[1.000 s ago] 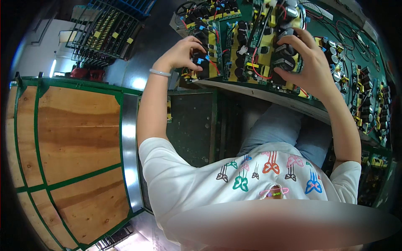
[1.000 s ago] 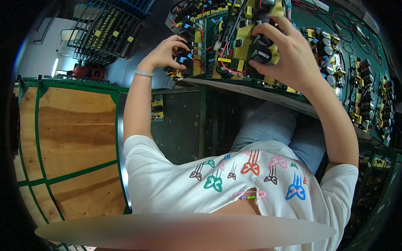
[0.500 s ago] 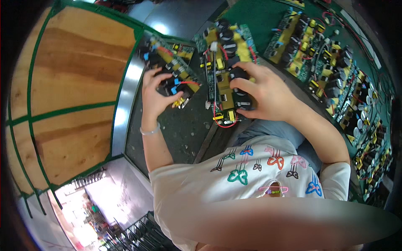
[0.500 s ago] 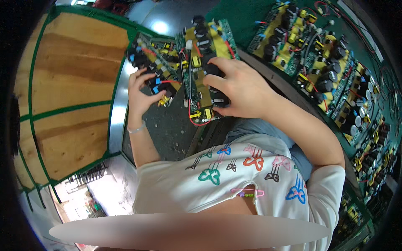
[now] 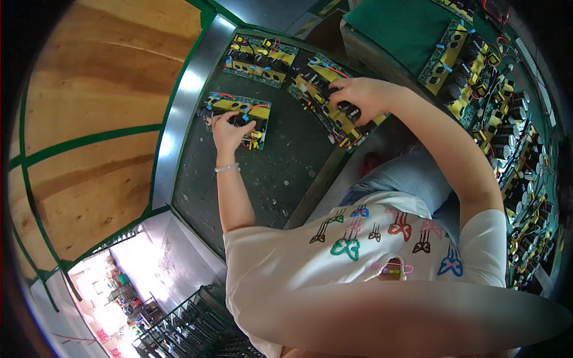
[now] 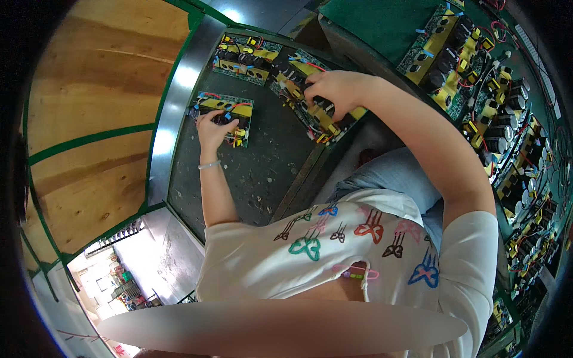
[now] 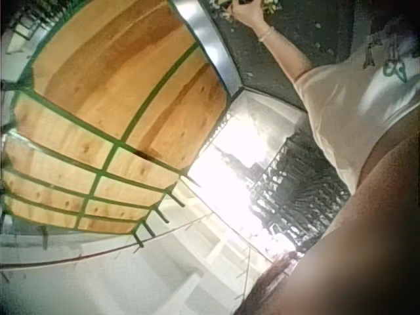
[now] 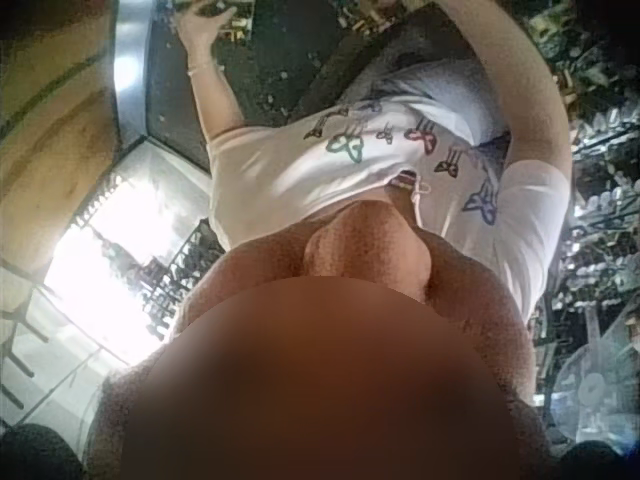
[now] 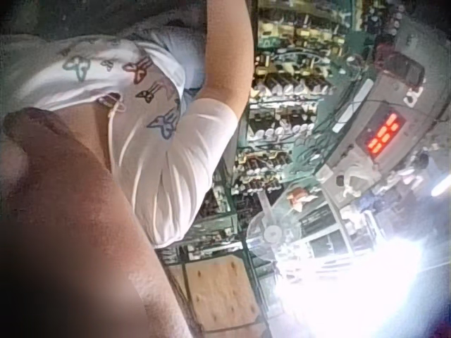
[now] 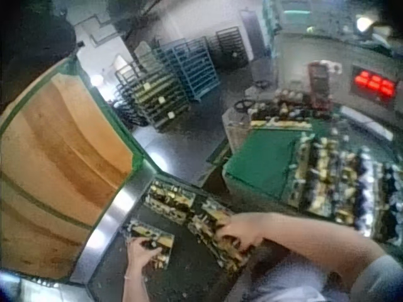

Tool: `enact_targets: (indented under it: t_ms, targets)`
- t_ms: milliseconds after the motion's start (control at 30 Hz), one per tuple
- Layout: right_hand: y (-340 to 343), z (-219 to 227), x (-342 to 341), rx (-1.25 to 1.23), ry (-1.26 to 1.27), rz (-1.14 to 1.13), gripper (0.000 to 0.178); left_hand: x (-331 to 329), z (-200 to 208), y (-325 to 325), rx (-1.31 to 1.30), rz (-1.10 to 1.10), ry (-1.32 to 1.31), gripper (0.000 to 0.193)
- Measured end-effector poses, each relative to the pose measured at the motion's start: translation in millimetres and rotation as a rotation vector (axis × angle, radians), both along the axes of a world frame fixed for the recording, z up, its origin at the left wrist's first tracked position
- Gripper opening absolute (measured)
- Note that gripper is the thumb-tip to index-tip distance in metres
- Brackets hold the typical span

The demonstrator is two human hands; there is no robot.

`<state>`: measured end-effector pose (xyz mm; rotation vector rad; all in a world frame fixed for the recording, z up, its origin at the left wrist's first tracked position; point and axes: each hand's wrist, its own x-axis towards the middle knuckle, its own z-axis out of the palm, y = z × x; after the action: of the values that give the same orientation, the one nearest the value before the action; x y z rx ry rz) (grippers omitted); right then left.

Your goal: Organizing and inspecting printed circuit boards (PCBs) on an assembly line and testing station.

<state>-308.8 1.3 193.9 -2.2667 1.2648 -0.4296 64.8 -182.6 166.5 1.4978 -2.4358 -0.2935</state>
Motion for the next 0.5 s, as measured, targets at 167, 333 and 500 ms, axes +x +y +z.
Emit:
enact_targets:
  t_ms: [167,333,500]
  targets:
    - [-25,0,-9,0.114,0.037,0.035,0.059,-24,-6,-27,0.083,0.021,-0.006,0.06]
    - [-41,1,-11,0.226,0.08,0.011,0.057,-25,-11,-64,0.06,-0.038,-0.064,0.063]
    - [-50,-4,-17,0.232,0.073,-0.023,0.058,-25,-15,-84,0.123,-0.09,-0.082,0.061]
